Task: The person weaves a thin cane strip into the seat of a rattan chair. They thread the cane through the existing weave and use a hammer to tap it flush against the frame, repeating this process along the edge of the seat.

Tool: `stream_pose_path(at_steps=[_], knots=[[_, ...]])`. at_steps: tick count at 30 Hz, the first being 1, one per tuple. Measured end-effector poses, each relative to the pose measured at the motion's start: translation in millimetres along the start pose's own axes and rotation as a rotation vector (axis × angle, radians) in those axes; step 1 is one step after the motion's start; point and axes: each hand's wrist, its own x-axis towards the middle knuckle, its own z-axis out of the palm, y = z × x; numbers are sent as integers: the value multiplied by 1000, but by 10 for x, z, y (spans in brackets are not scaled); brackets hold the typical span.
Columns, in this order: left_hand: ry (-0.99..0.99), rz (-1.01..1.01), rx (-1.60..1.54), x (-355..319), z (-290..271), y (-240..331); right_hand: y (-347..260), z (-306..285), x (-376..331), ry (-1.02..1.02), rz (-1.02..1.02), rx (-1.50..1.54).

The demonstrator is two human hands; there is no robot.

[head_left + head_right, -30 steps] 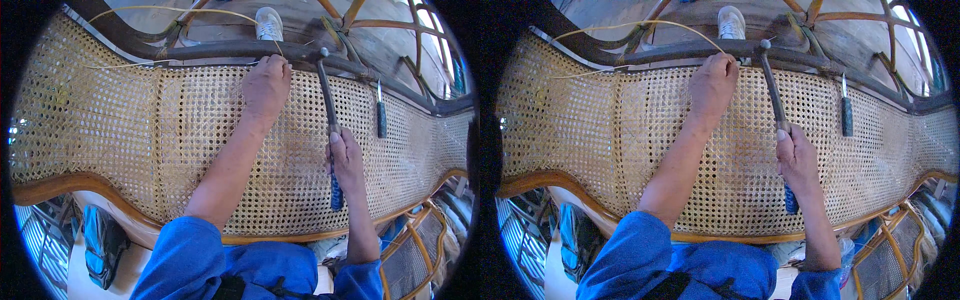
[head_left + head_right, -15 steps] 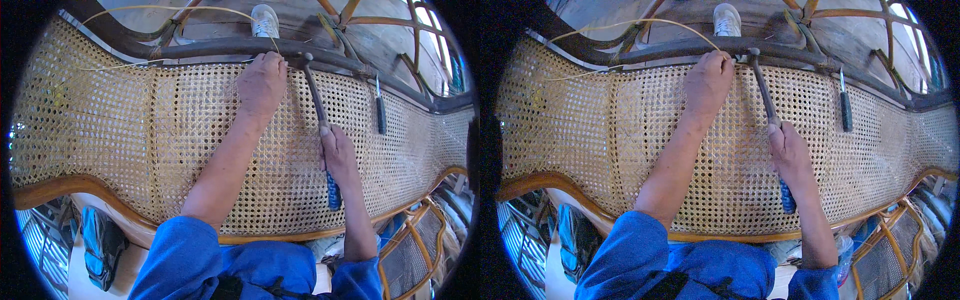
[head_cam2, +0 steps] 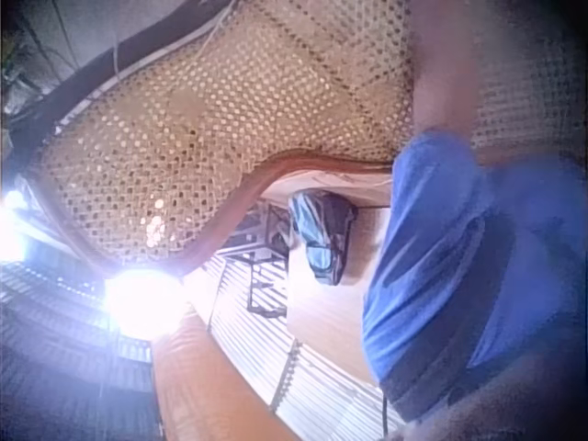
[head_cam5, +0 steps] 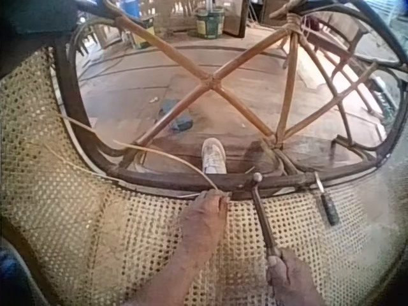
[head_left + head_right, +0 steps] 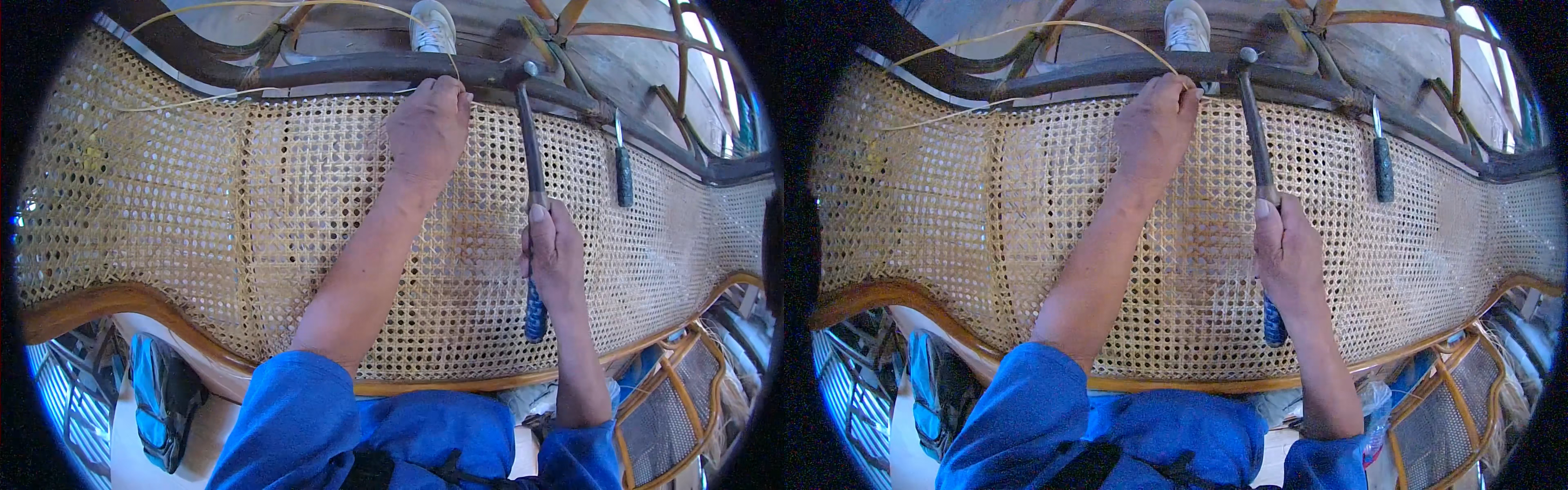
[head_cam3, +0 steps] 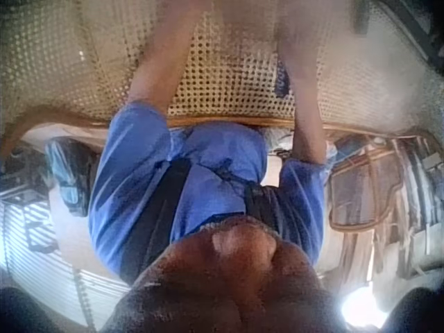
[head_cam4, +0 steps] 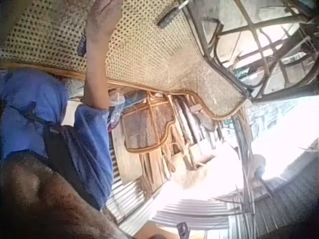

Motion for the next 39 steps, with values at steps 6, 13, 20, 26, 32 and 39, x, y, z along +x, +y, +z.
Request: stream_pose_path(at_steps=[6, 13, 20, 26, 32, 39], knots=[[0, 13, -3, -4, 27, -7, 21, -38, 86, -101, 146, -4], [-3, -7, -1, -2, 28, -7, -78, -83, -12, 6, 39, 51], [-18, -13, 7, 5, 21, -7, 15, -110, 41, -81, 127, 38], [-19, 1, -5, 3, 36, 11, -41, -123, 102, -124, 195, -36], [-14, -17, -14, -2, 18, -15, 121, -436, 182, 238, 38, -400], [-45, -26, -7, 40, 20, 49, 558, -1449, 1094, 510, -163, -786]])
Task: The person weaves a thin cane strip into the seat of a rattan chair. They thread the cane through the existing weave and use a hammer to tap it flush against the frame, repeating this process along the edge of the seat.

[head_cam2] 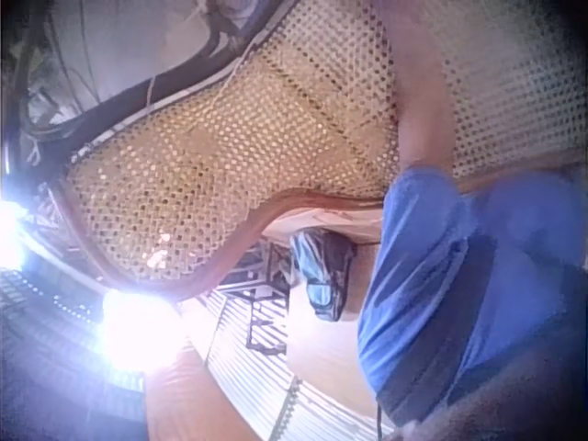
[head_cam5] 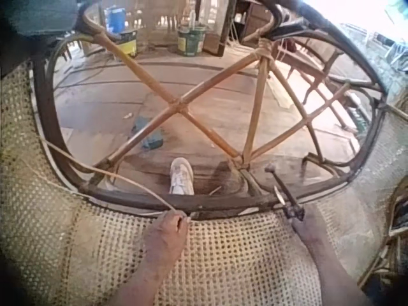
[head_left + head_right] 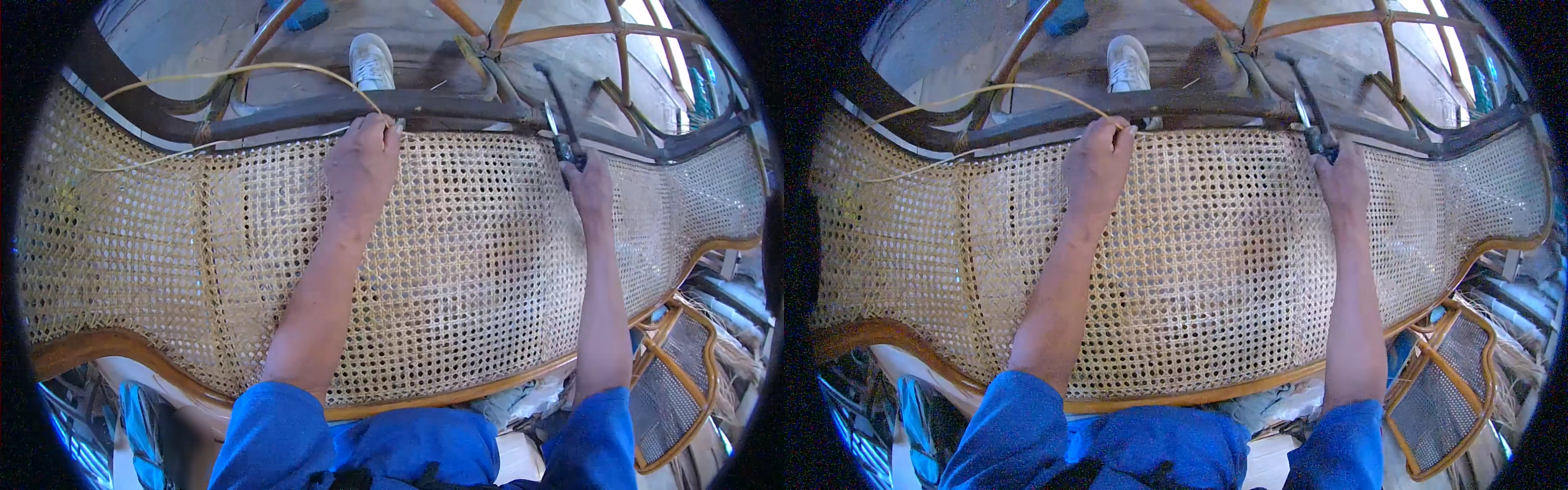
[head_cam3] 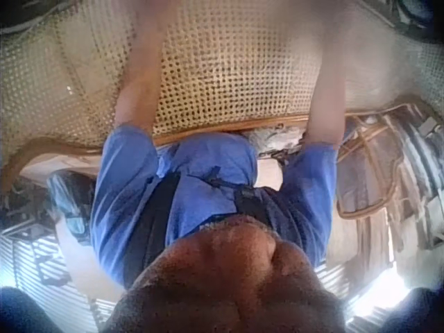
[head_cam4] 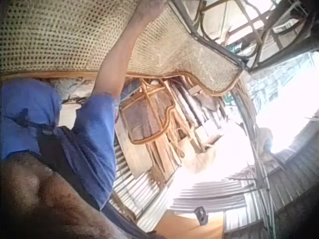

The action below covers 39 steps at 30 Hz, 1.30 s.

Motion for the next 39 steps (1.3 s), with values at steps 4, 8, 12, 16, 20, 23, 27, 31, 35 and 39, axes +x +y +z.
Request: stream_pose_path(at_steps=[4, 8, 12, 16, 20, 23, 27, 31, 35, 39], knots=[[-8, -2, 4, 6, -30, 11, -31, -51, 9, -103, 138, 94], [-17, -4, 4, -8, -38, -16, -123, -195, -617, -107, 201, 137], [-43, -58, -18, -28, -69, 24, -213, -388, -1393, -191, 410, 264], [-41, -48, -51, -49, -147, 12, -464, -658, -2064, -267, 581, 411], [-25, 53, -16, -408, -189, 106, -569, -760, -2639, -234, 558, 607], [-161, 217, 24, -952, -330, 297, -498, -814, -2930, -316, 568, 373], [-383, 327, -18, -1720, -548, 800, -189, -899, -3463, -337, 468, 479], [-556, 543, -31, -2309, -633, 1123, 110, -935, -4159, -236, 394, 491], [-585, 688, -1, -2372, -588, 1165, 379, -766, -4907, -3, 814, 472], [-561, 711, -7, -2416, -540, 1137, 646, -84, -5755, 50, 827, 458]])
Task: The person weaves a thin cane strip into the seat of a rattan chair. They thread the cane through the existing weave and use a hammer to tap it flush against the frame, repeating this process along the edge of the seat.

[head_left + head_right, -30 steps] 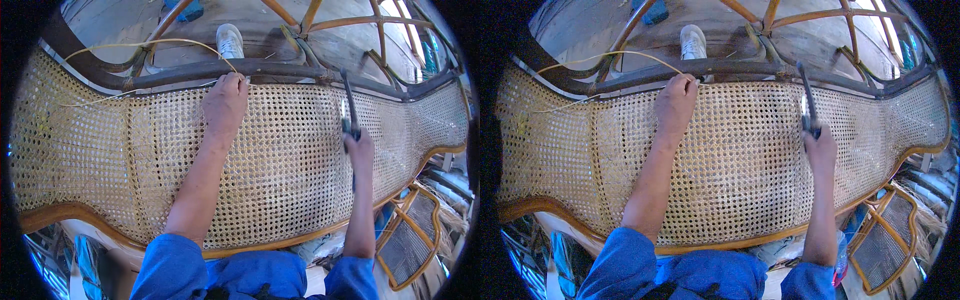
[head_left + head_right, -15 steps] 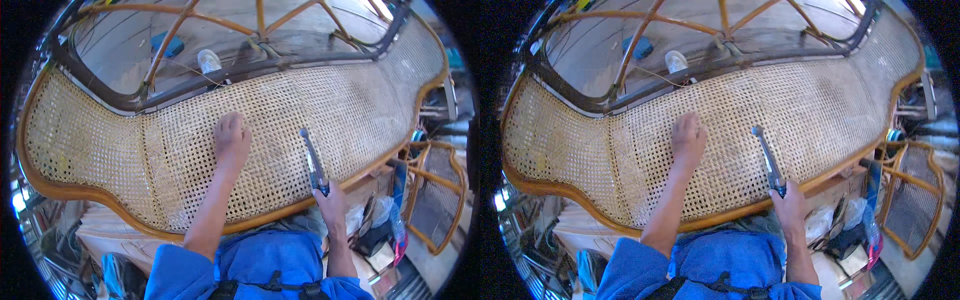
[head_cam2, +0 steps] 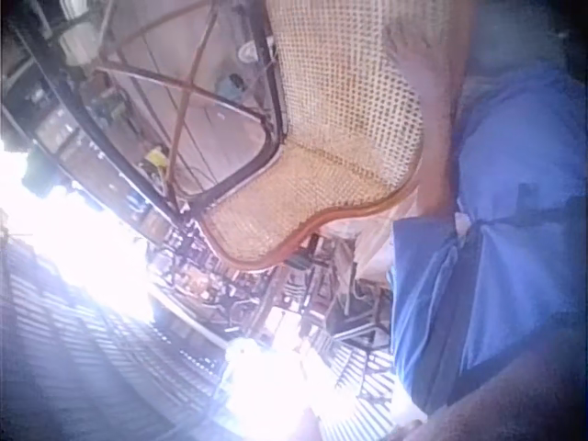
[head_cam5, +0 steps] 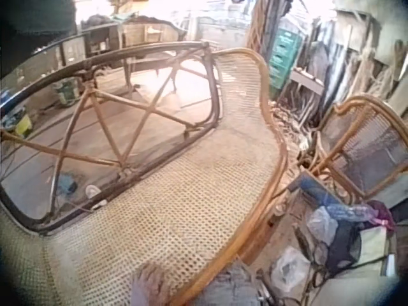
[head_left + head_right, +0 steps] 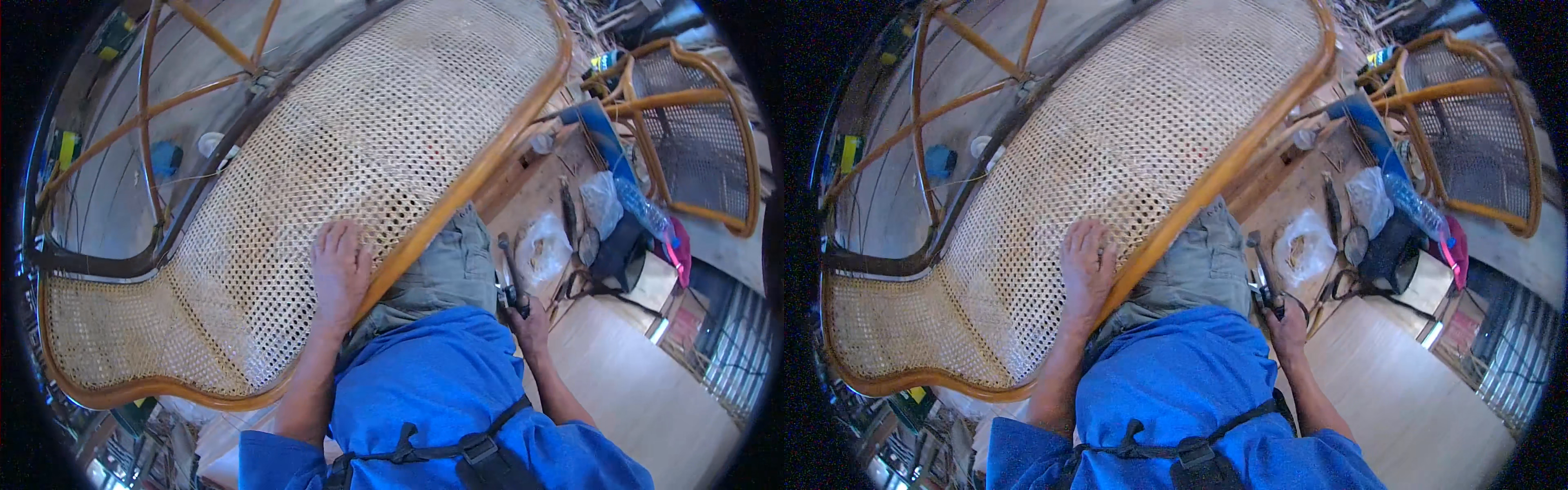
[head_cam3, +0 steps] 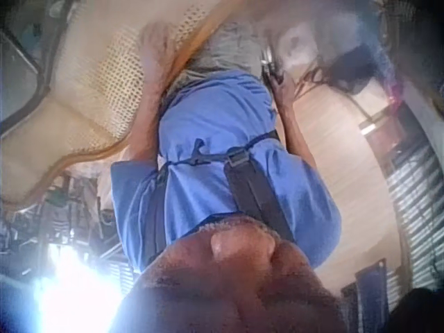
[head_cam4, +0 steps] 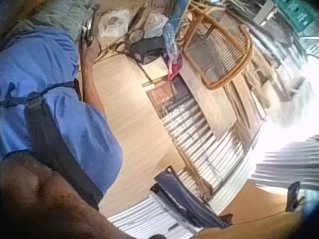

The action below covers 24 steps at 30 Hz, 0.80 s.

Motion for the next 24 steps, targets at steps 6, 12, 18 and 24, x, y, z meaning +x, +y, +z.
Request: stream_pose_path(at_steps=[6, 12, 18, 24], knots=[[-44, -15, 50, -46, 12, -34, 172, 105, -99, 78, 42, -40], [-7, 18, 41, -36, 50, -34, 255, 171, -14, 96, -92, -99], [2, -5, 67, -61, 27, -54, 321, 0, 518, 241, -42, 11], [23, 18, 61, -19, 29, 6, 459, 215, 1331, 400, -88, -172]])
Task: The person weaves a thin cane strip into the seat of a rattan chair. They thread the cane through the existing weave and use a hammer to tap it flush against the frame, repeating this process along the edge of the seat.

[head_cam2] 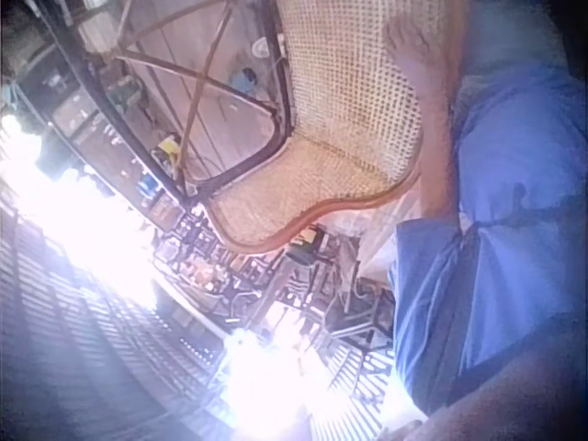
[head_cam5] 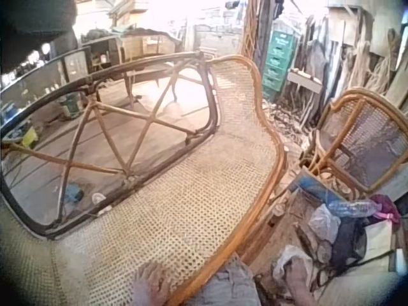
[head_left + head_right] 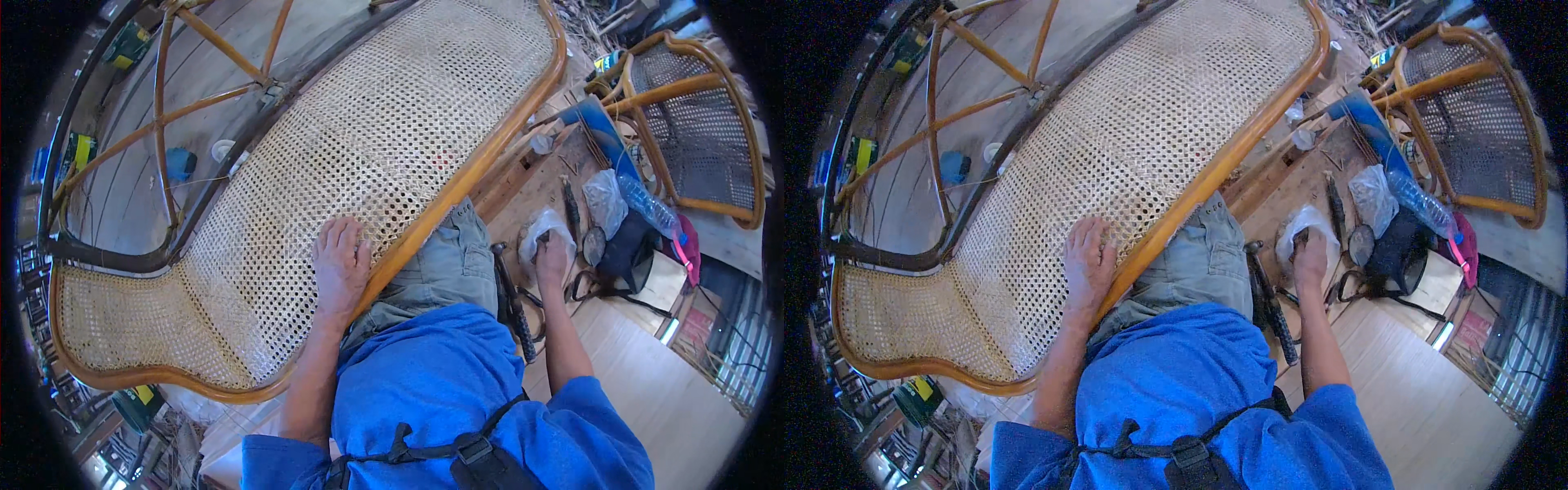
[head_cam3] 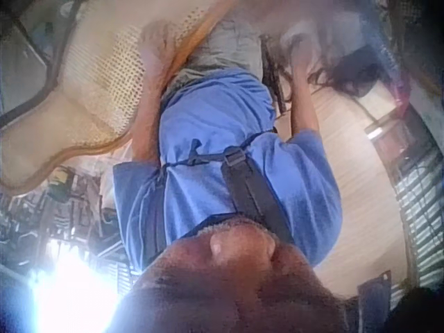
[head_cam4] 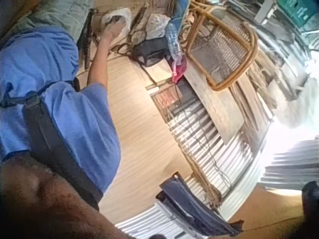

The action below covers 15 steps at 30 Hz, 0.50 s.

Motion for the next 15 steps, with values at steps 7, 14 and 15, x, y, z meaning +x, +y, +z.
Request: stream_pose_path(at_steps=[7, 14, 15], knots=[[-4, -2, -5, -30, 6, -45, -51, -193, 147, -216, 24, -88], [-15, -28, -45, -27, -6, -58, -56, -524, 127, -292, 65, 24], [-10, -26, -55, -20, 2, -54, -87, -583, 146, -376, 145, 45]])
